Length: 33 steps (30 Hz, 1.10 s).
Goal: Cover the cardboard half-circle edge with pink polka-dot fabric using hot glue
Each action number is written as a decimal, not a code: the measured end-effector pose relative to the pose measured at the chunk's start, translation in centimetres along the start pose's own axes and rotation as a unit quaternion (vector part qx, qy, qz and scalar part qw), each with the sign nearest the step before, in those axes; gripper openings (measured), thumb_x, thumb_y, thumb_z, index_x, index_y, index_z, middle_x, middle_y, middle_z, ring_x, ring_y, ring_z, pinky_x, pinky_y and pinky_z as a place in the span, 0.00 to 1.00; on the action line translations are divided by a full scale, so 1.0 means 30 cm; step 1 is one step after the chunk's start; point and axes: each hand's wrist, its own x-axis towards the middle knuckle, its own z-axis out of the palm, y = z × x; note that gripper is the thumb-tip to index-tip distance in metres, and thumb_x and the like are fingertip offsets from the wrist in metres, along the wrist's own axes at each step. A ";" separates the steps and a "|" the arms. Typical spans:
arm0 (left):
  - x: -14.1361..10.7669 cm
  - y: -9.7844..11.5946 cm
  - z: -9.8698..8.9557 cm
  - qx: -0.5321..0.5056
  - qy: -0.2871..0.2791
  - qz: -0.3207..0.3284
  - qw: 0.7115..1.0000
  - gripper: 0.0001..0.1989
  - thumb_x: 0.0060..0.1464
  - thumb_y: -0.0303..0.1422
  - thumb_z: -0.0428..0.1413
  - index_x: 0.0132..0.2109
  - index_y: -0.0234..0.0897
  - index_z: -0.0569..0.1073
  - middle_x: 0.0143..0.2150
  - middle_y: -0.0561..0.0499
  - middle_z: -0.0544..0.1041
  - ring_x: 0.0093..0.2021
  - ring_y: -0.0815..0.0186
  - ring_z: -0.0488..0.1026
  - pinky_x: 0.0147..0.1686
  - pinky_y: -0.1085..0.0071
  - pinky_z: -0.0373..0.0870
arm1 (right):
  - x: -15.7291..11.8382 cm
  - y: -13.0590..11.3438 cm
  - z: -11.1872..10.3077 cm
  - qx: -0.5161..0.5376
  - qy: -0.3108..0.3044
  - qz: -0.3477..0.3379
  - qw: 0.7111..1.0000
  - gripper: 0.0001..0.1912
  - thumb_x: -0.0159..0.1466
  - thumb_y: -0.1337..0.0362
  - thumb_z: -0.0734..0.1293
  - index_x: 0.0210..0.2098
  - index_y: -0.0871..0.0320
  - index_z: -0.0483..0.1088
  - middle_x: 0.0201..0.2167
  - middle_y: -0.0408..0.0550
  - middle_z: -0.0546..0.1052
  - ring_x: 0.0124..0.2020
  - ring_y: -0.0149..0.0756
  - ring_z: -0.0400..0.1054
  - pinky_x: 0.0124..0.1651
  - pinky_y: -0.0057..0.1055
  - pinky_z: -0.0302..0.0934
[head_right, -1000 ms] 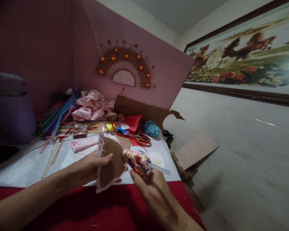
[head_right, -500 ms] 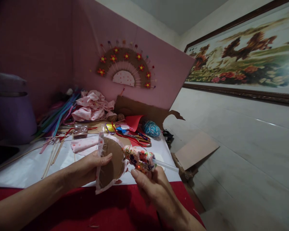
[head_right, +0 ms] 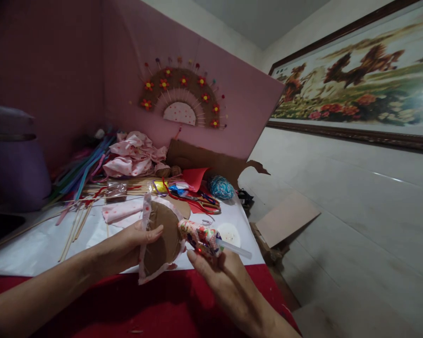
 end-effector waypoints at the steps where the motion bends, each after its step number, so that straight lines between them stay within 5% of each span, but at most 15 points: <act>1: -0.001 -0.001 -0.001 0.004 -0.004 0.001 1.000 0.14 0.56 0.31 0.55 0.49 0.33 0.71 0.41 0.38 0.79 0.41 0.54 0.77 0.40 0.57 0.71 | 0.001 0.000 0.000 -0.001 0.000 -0.003 1.000 0.17 0.64 0.53 0.61 0.25 0.56 0.55 0.19 0.36 0.53 0.20 0.26 0.44 0.20 0.24 0.44; 22: -0.005 0.003 0.000 0.001 0.007 0.000 1.000 0.14 0.56 0.32 0.56 0.49 0.33 0.71 0.42 0.38 0.78 0.42 0.53 0.76 0.40 0.57 0.72 | -0.005 -0.006 0.004 0.013 0.004 0.001 1.000 0.15 0.64 0.53 0.62 0.27 0.57 0.62 0.18 0.37 0.54 0.19 0.26 0.44 0.20 0.24 0.44; 33: 0.002 0.004 -0.010 -0.002 0.034 0.006 0.999 0.13 0.55 0.32 0.57 0.48 0.32 0.72 0.39 0.39 0.79 0.37 0.54 0.77 0.39 0.54 0.73 | -0.023 0.006 0.010 0.016 -0.021 -0.006 1.000 0.13 0.62 0.54 0.64 0.34 0.57 0.71 0.31 0.44 0.73 0.34 0.35 0.65 0.40 0.27 0.60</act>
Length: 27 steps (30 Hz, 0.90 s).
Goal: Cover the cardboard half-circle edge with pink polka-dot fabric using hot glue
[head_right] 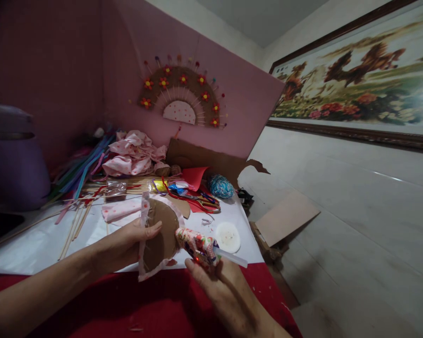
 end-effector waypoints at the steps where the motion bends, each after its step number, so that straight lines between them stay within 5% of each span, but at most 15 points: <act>1: -0.001 0.001 0.001 0.003 0.003 0.003 1.000 0.13 0.55 0.32 0.57 0.47 0.32 0.72 0.39 0.39 0.79 0.37 0.54 0.77 0.39 0.54 0.73 | -0.002 -0.001 0.000 0.000 -0.005 -0.008 1.000 0.12 0.62 0.54 0.64 0.36 0.57 0.71 0.33 0.45 0.74 0.37 0.37 0.66 0.43 0.28 0.60; 7: -0.006 0.007 0.007 0.000 0.012 0.001 1.000 0.13 0.54 0.33 0.58 0.46 0.34 0.71 0.38 0.41 0.78 0.36 0.55 0.77 0.39 0.52 0.73 | -0.015 -0.008 0.003 0.013 -0.016 -0.015 1.000 0.14 0.64 0.56 0.62 0.43 0.56 0.72 0.42 0.48 0.75 0.46 0.41 0.66 0.53 0.34 0.57; 17: -0.004 0.005 0.002 -0.008 0.019 -0.014 1.000 0.17 0.53 0.33 0.59 0.50 0.34 0.70 0.44 0.37 0.78 0.40 0.53 0.77 0.41 0.48 0.71 | -0.002 0.011 -0.001 0.000 0.027 0.018 0.999 0.15 0.62 0.53 0.64 0.33 0.58 0.71 0.34 0.48 0.76 0.37 0.38 0.67 0.45 0.32 0.61; 27: 0.002 0.003 0.001 -0.003 0.010 0.009 1.000 0.12 0.55 0.32 0.57 0.46 0.34 0.70 0.38 0.41 0.78 0.35 0.57 0.77 0.38 0.53 0.73 | -0.013 -0.004 0.006 0.025 -0.017 -0.016 0.999 0.12 0.62 0.57 0.64 0.39 0.57 0.73 0.40 0.48 0.77 0.46 0.42 0.68 0.56 0.36 0.57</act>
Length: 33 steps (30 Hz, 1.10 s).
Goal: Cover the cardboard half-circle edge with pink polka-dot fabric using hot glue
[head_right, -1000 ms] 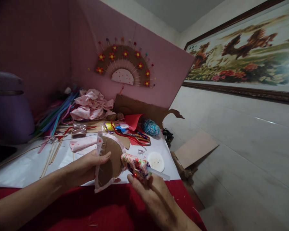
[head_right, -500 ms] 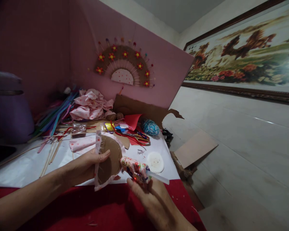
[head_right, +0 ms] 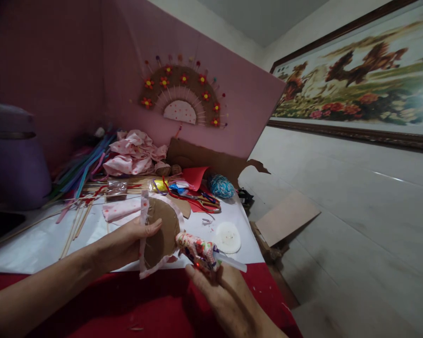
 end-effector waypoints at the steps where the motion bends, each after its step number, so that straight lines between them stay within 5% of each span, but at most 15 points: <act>1: 0.000 0.000 -0.001 -0.002 0.001 0.001 1.000 0.12 0.55 0.32 0.57 0.46 0.34 0.70 0.38 0.41 0.78 0.35 0.57 0.77 0.38 0.53 0.73 | -0.004 0.000 0.000 0.004 -0.008 0.003 1.000 0.12 0.62 0.57 0.64 0.39 0.57 0.74 0.40 0.48 0.77 0.46 0.42 0.68 0.56 0.36 0.57; 8: -0.005 0.004 0.003 0.007 0.011 0.001 1.000 0.13 0.56 0.32 0.56 0.47 0.32 0.69 0.38 0.40 0.78 0.36 0.57 0.77 0.39 0.53 0.74 | -0.012 -0.004 -0.010 0.000 0.000 -0.010 1.000 0.14 0.63 0.55 0.63 0.40 0.56 0.75 0.44 0.50 0.76 0.52 0.44 0.65 0.58 0.38 0.55; 14: -0.006 0.005 0.005 0.007 0.014 -0.009 1.000 0.13 0.55 0.32 0.57 0.47 0.33 0.69 0.37 0.41 0.78 0.35 0.57 0.77 0.39 0.51 0.73 | 0.010 -0.005 -0.004 -0.020 -0.004 0.011 1.000 0.13 0.63 0.57 0.62 0.38 0.58 0.73 0.40 0.48 0.77 0.42 0.41 0.69 0.49 0.34 0.61; 20: -0.004 0.008 0.004 0.000 0.001 0.010 1.000 0.11 0.55 0.32 0.57 0.45 0.32 0.70 0.37 0.41 0.78 0.34 0.60 0.77 0.38 0.59 0.74 | -0.001 0.007 0.004 -0.023 -0.008 -0.005 1.000 0.12 0.62 0.57 0.63 0.41 0.55 0.74 0.42 0.48 0.76 0.48 0.41 0.67 0.56 0.34 0.57; 24: -0.002 0.006 -0.001 0.001 0.008 0.019 1.000 0.11 0.56 0.31 0.56 0.45 0.32 0.70 0.37 0.42 0.78 0.35 0.61 0.77 0.38 0.62 0.74 | -0.019 0.014 0.002 -0.048 -0.028 0.046 0.997 0.14 0.62 0.55 0.64 0.39 0.57 0.75 0.36 0.48 0.77 0.40 0.41 0.70 0.47 0.32 0.63; 28: -0.004 0.007 0.000 0.002 0.011 0.012 1.000 0.11 0.56 0.32 0.56 0.46 0.33 0.70 0.37 0.42 0.78 0.34 0.59 0.76 0.39 0.55 0.73 | -0.019 0.004 -0.006 -0.025 0.012 0.001 1.000 0.14 0.61 0.55 0.65 0.39 0.57 0.73 0.38 0.47 0.76 0.40 0.39 0.67 0.46 0.30 0.62; 33: -0.006 0.006 0.006 0.013 0.012 -0.014 1.000 0.16 0.55 0.33 0.57 0.49 0.33 0.69 0.40 0.39 0.78 0.39 0.53 0.76 0.41 0.49 0.71 | 0.001 -0.008 -0.015 0.000 0.053 0.002 0.999 0.14 0.62 0.53 0.64 0.30 0.58 0.67 0.23 0.41 0.66 0.25 0.29 0.58 0.33 0.26 0.59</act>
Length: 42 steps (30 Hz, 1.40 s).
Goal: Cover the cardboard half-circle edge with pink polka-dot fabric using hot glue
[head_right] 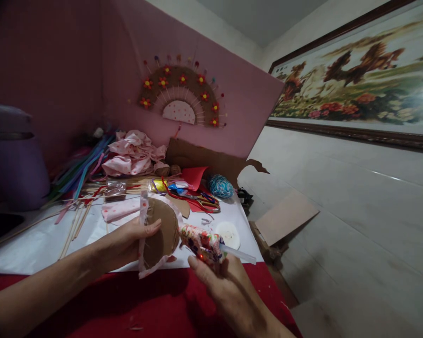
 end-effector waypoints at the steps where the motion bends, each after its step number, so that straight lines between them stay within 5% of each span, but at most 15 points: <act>1: 0.000 -0.001 0.001 0.002 -0.004 -0.006 1.000 0.16 0.54 0.33 0.57 0.50 0.32 0.69 0.41 0.38 0.78 0.40 0.53 0.76 0.42 0.50 0.71 | 0.005 -0.001 0.000 0.007 0.000 -0.001 1.000 0.14 0.62 0.53 0.64 0.29 0.58 0.66 0.21 0.39 0.64 0.23 0.28 0.55 0.30 0.25 0.57; 12: 0.006 -0.022 -0.006 0.016 -0.082 0.015 0.996 0.15 0.55 0.32 0.57 0.49 0.31 0.72 0.40 0.38 0.78 0.38 0.58 0.76 0.43 0.61 0.69 | 0.027 0.012 0.006 0.004 -0.015 0.004 1.000 0.17 0.63 0.52 0.62 0.25 0.55 0.55 0.18 0.36 0.52 0.19 0.25 0.44 0.18 0.23 0.43; 42: 0.011 -0.040 -0.015 0.057 -0.076 -0.001 0.995 0.16 0.49 0.37 0.62 0.42 0.31 0.75 0.36 0.42 0.77 0.35 0.61 0.74 0.36 0.67 0.67 | 0.041 -0.065 0.020 0.032 -0.009 -0.028 0.999 0.11 0.62 0.56 0.64 0.30 0.58 0.67 0.22 0.40 0.61 0.22 0.28 0.49 0.23 0.24 0.48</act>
